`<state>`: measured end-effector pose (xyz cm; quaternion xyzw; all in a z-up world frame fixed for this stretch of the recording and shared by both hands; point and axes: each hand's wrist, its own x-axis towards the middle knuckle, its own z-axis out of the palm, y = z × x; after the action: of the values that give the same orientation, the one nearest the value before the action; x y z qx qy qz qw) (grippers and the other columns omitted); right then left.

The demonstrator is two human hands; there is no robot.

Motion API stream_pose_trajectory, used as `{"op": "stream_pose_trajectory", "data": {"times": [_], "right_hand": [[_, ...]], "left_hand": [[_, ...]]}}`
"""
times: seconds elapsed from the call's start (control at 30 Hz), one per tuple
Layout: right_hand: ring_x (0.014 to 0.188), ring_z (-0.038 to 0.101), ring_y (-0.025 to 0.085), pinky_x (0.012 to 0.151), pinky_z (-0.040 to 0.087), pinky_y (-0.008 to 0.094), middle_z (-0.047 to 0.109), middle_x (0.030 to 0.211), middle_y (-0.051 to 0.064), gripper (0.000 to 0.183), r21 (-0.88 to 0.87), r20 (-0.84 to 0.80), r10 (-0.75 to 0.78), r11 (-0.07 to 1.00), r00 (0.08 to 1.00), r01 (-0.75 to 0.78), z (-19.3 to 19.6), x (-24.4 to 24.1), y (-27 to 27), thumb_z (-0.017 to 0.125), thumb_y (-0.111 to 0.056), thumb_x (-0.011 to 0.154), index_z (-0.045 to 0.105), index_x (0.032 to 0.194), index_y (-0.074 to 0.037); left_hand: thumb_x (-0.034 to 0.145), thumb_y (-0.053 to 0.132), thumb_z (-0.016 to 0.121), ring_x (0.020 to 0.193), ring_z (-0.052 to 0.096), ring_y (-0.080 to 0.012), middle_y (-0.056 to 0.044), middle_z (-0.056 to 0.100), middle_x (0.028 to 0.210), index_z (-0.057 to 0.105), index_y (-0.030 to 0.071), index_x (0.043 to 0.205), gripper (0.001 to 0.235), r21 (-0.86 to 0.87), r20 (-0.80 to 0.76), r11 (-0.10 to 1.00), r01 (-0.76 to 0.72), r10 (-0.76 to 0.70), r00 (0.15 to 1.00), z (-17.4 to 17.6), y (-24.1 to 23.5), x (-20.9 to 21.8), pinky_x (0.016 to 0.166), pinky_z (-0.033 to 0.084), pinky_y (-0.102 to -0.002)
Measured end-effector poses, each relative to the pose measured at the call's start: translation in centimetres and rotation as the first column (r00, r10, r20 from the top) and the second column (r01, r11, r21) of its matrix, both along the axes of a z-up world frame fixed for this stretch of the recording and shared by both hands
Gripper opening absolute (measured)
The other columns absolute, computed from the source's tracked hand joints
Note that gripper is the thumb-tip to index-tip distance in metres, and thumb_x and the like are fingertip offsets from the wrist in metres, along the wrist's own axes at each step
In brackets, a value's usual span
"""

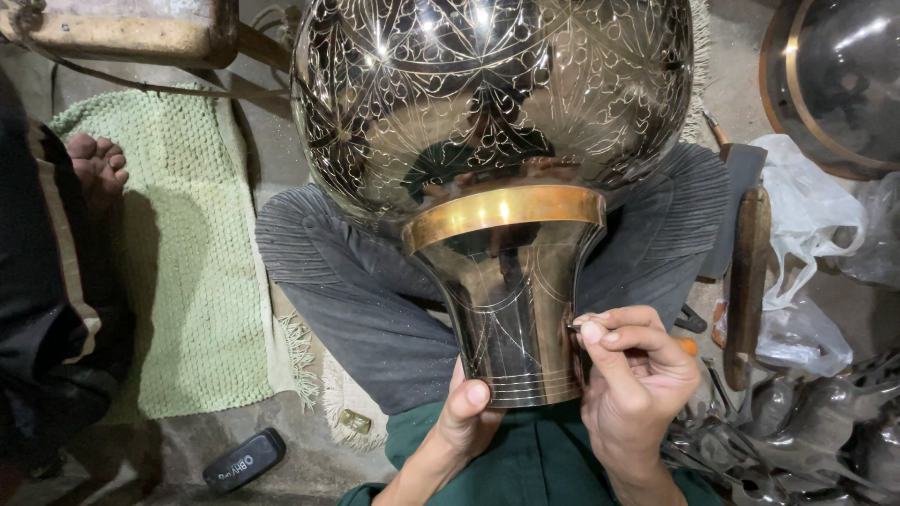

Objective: The person sits on the floor and uses a small hand tool to engrave geometric patterns onto the neck of a large, polished metal vase. They hold the vase steady with one hand while carefully carving lines with the other, occasionally rotating the vase to access different sections.

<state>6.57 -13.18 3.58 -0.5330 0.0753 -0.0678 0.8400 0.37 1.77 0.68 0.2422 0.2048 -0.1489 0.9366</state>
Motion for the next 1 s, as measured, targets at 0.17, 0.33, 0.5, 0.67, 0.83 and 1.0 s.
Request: {"op": "stream_pose_trajectory", "data": {"times": [0.17, 0.33, 0.5, 0.67, 0.83, 1.0], "right_hand": [[0.093, 0.071, 0.02, 0.095, 0.061, 0.031, 0.068, 0.098, 0.014, 0.019, -0.04, 0.006, -0.002, 0.999, 1.0, 0.002, 0.3, -0.3, 0.0, 0.068, 0.021, 0.091, 0.067, 0.092, 0.001], [0.093, 0.071, 0.02, 0.094, 0.061, 0.03, 0.067, 0.1, 0.014, 0.018, -0.098, 0.017, 0.009, 0.995, 1.0, -0.008, 0.7, -0.7, 0.1, 0.068, 0.019, 0.093, 0.066, 0.091, 0.001], [0.093, 0.073, 0.02, 0.093, 0.062, 0.03, 0.067, 0.099, 0.015, 0.017, -0.147, 0.08, 0.027, 0.989, 0.996, -0.015, 0.9, -0.9, 0.1, 0.07, 0.018, 0.093, 0.066, 0.092, 0.001], [0.09, 0.073, 0.02, 0.091, 0.063, 0.028, 0.068, 0.099, 0.016, 0.016, -0.238, 0.088, 0.03, 0.971, 0.996, -0.008, 1.2, -1.2, 0.0, 0.071, 0.018, 0.093, 0.066, 0.087, 0.004], [0.088, 0.074, 0.019, 0.088, 0.064, 0.028, 0.069, 0.097, 0.016, 0.015, -0.271, 0.146, 0.045, 0.963, 0.988, -0.004, 1.4, -1.2, 0.0, 0.073, 0.017, 0.091, 0.067, 0.089, 0.003], [0.083, 0.074, 0.017, 0.078, 0.062, 0.023, 0.07, 0.097, 0.017, 0.017, -0.358, 0.14, 0.046, 0.934, 0.989, 0.008, 2.2, -1.6, 0.1, 0.074, 0.017, 0.089, 0.067, 0.088, 0.002]], "left_hand": [[0.068, 0.05, 0.086, 0.13, 0.055, -0.0279, -0.014, 0.055, 0.14, 0.033, 0.001, 0.153, 0.111, 0.003, -0.007, 1.0, 0.001, -0.001, 1.0, 0.0, 0.0, 0.0, 0.112, 0.044, -0.046], [0.07, 0.05, 0.085, 0.128, 0.056, -0.0282, -0.015, 0.056, 0.138, 0.036, 0.0, 0.152, 0.108, -0.003, 0.012, 1.0, 0.0, 0.0, 1.0, -0.1, 0.0, -0.1, 0.111, 0.045, -0.047], [0.069, 0.052, 0.084, 0.129, 0.056, -0.0274, -0.014, 0.056, 0.139, 0.036, 0.001, 0.152, 0.108, 0.018, 0.019, 1.0, 0.005, -0.005, 1.0, 0.2, 0.0, 0.1, 0.111, 0.045, -0.046], [0.069, 0.055, 0.083, 0.129, 0.054, -0.0284, -0.015, 0.053, 0.139, 0.034, 0.002, 0.153, 0.111, 0.054, 0.006, 0.998, 0.026, -0.026, 1.0, 0.6, 0.1, 0.3, 0.111, 0.044, -0.047], [0.069, 0.055, 0.083, 0.13, 0.054, -0.0272, -0.014, 0.053, 0.14, 0.034, 0.002, 0.153, 0.11, 0.048, 0.028, 0.999, 0.014, -0.015, 0.999, 0.8, 0.1, 0.4, 0.112, 0.043, -0.046], [0.073, 0.053, 0.082, 0.126, 0.056, -0.0263, -0.014, 0.056, 0.136, 0.036, 0.0, 0.152, 0.106, 0.034, 0.058, 0.999, 0.006, -0.008, 0.998, 0.9, 0.1, 0.5, 0.109, 0.045, -0.045]]}}
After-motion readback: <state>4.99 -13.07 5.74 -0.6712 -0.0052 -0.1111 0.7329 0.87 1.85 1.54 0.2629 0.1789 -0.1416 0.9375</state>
